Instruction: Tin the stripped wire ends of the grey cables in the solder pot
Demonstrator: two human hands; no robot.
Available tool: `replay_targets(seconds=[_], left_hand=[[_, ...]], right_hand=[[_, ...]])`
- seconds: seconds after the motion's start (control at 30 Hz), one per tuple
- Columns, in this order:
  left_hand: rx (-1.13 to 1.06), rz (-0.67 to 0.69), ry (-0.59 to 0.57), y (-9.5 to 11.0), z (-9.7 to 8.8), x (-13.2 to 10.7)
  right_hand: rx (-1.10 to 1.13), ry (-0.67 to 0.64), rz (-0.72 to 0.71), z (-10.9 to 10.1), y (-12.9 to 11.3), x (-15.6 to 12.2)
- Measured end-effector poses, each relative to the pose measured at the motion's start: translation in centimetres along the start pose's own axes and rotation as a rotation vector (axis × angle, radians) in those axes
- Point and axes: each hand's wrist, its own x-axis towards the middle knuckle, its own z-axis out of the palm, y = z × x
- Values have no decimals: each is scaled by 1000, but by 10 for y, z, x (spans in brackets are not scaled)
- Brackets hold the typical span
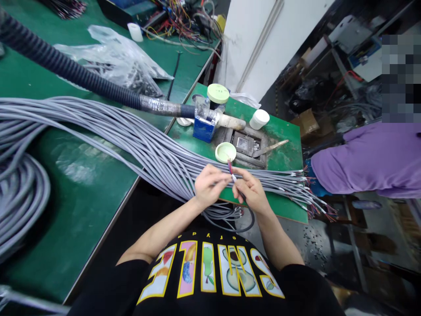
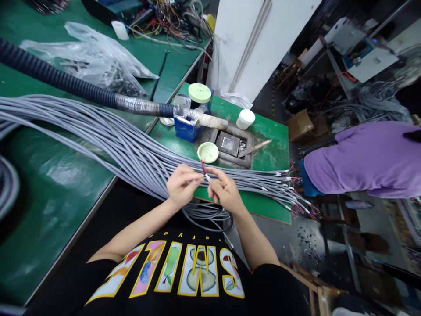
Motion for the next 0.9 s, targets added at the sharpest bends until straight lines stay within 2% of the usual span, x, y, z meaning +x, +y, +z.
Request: replay_targets(seconds=[0.07,0.1,0.13,0.2,0.27,0.37,0.43,0.5,0.57,0.67,0.77,0.9], left_hand=[[1,126,-118,-1,1,-3],[-21,118,-133,-2,2,-5],[-54,52,-111,-2,5,-8],[-177,-194,-37,-3,11,-13],[-377,-472,-35,-2,17,-17],[-690,-776,-266,2,21,-20],[-825,-876,-374,6,20,-18],[-875,-897,-382,9,17,-15],[-859,-900,-397,11,14,-12],[-841,-924,-530,13,12,-13],[-830,-913,-644,12,11,-19],[-798,-855,-710,9,8,-23]], right_hand=[[79,49,13,1,7,-5],[109,86,15,2,9,-6],[132,127,13,3,11,-8],[158,205,2,8,13,-9],[172,247,-4,12,15,-9],[174,224,17,14,17,-11],[120,142,48,6,15,-13],[8,110,40,-7,11,-14],[-102,158,-16,-21,4,-13],[-154,168,-83,-32,-8,-7],[-141,106,-134,-28,-14,0],[36,141,-217,-13,-8,6]])
